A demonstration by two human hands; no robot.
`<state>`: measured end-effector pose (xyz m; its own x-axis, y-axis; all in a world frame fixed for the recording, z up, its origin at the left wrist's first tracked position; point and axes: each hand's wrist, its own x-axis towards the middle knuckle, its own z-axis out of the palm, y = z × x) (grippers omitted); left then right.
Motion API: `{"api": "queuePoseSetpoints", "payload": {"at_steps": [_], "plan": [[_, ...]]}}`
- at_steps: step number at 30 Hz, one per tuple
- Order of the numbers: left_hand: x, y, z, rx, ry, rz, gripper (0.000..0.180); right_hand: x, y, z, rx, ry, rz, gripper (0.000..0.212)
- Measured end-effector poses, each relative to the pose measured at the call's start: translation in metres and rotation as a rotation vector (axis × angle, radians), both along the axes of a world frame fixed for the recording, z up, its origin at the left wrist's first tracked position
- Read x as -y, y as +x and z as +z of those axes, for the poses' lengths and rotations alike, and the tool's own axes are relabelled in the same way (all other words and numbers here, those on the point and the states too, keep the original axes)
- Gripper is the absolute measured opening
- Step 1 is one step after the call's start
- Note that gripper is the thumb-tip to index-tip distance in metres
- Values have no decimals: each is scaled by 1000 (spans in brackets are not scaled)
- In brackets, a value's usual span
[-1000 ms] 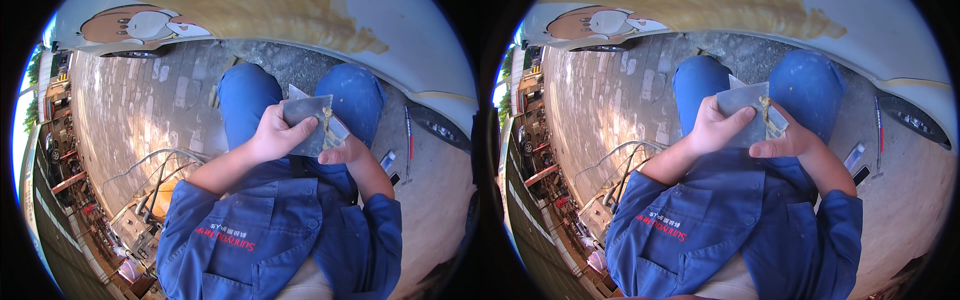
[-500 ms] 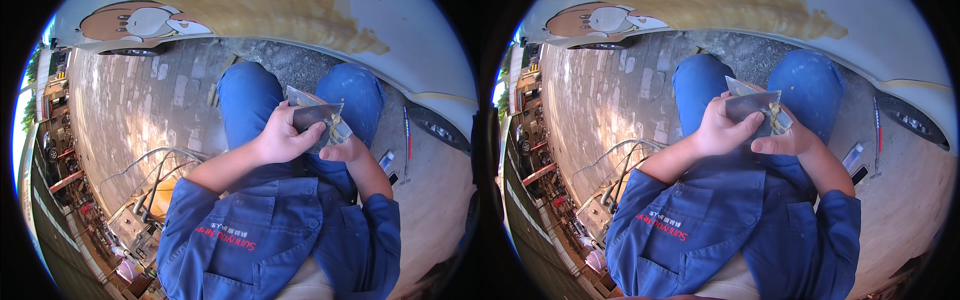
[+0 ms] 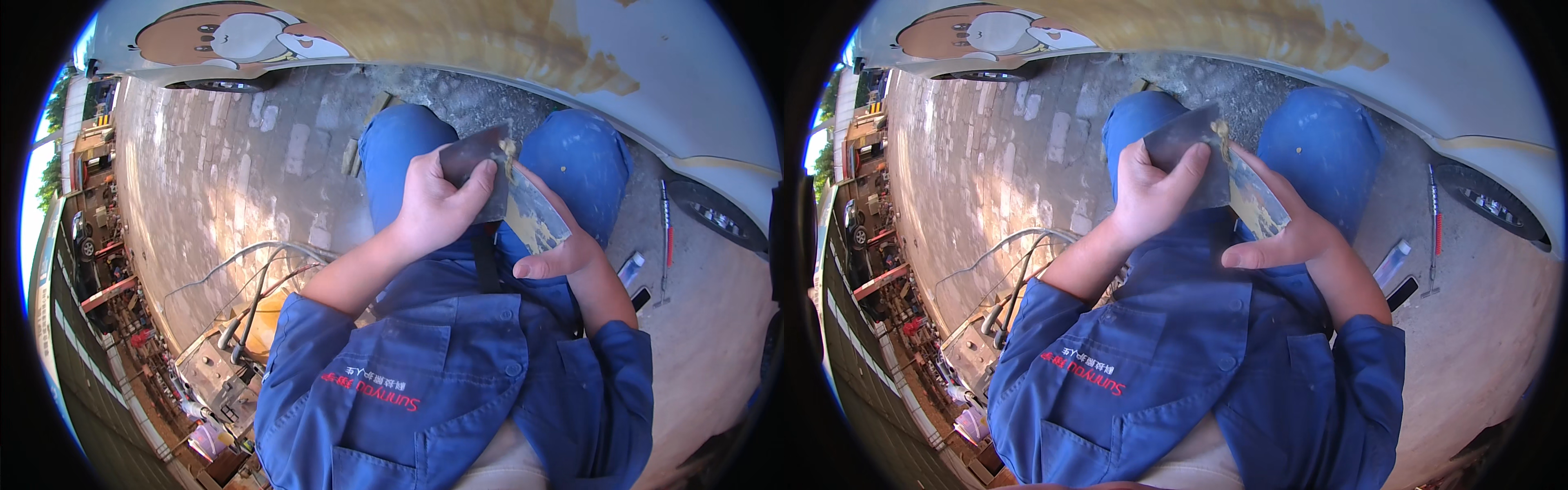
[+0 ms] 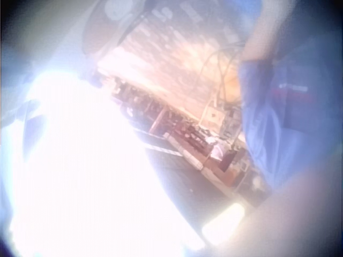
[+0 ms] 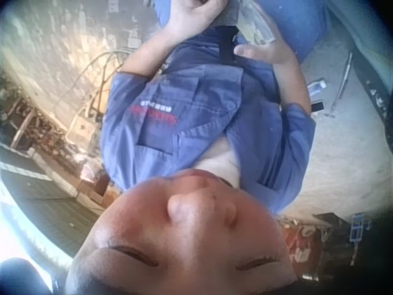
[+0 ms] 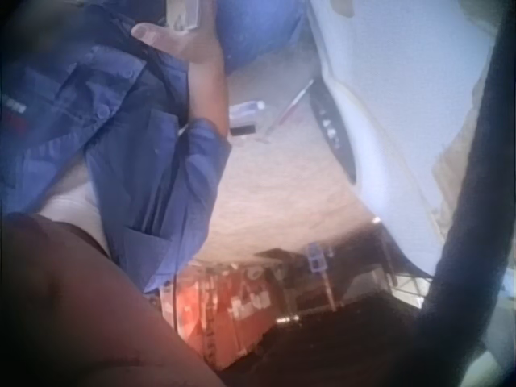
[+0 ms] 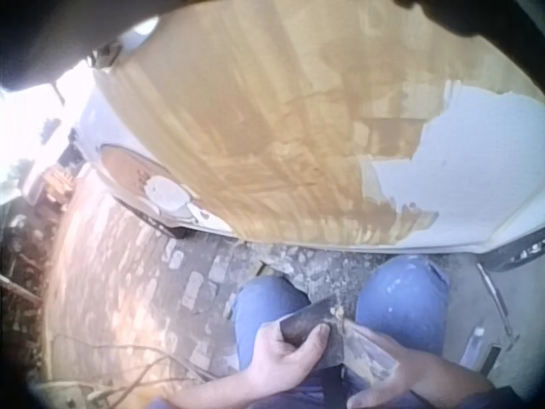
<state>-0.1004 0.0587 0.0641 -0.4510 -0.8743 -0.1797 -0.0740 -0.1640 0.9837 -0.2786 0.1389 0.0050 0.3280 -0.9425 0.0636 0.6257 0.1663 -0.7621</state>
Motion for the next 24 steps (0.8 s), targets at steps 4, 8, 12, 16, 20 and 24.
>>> {"api": "queuePoseSetpoints", "payload": {"at_steps": [4,8,12,16,20,24], "plan": [[-2,-3,-2,26,-382,-226,11,2,-2,2,-49,-29,67,125],[-2,2,-6,143,-218,-119,12,2,-3,2,-12,31,0,125],[-5,6,-5,204,-309,-175,8,3,-1,0,-18,-38,-1,124],[-8,1,-2,173,-332,-175,9,5,-1,-1,6,-14,-44,123],[-5,2,-2,122,-440,-283,10,1,-5,-1,19,19,0,126],[-6,5,-4,117,-147,-47,9,-5,-4,-2,18,19,-74,128]]}}
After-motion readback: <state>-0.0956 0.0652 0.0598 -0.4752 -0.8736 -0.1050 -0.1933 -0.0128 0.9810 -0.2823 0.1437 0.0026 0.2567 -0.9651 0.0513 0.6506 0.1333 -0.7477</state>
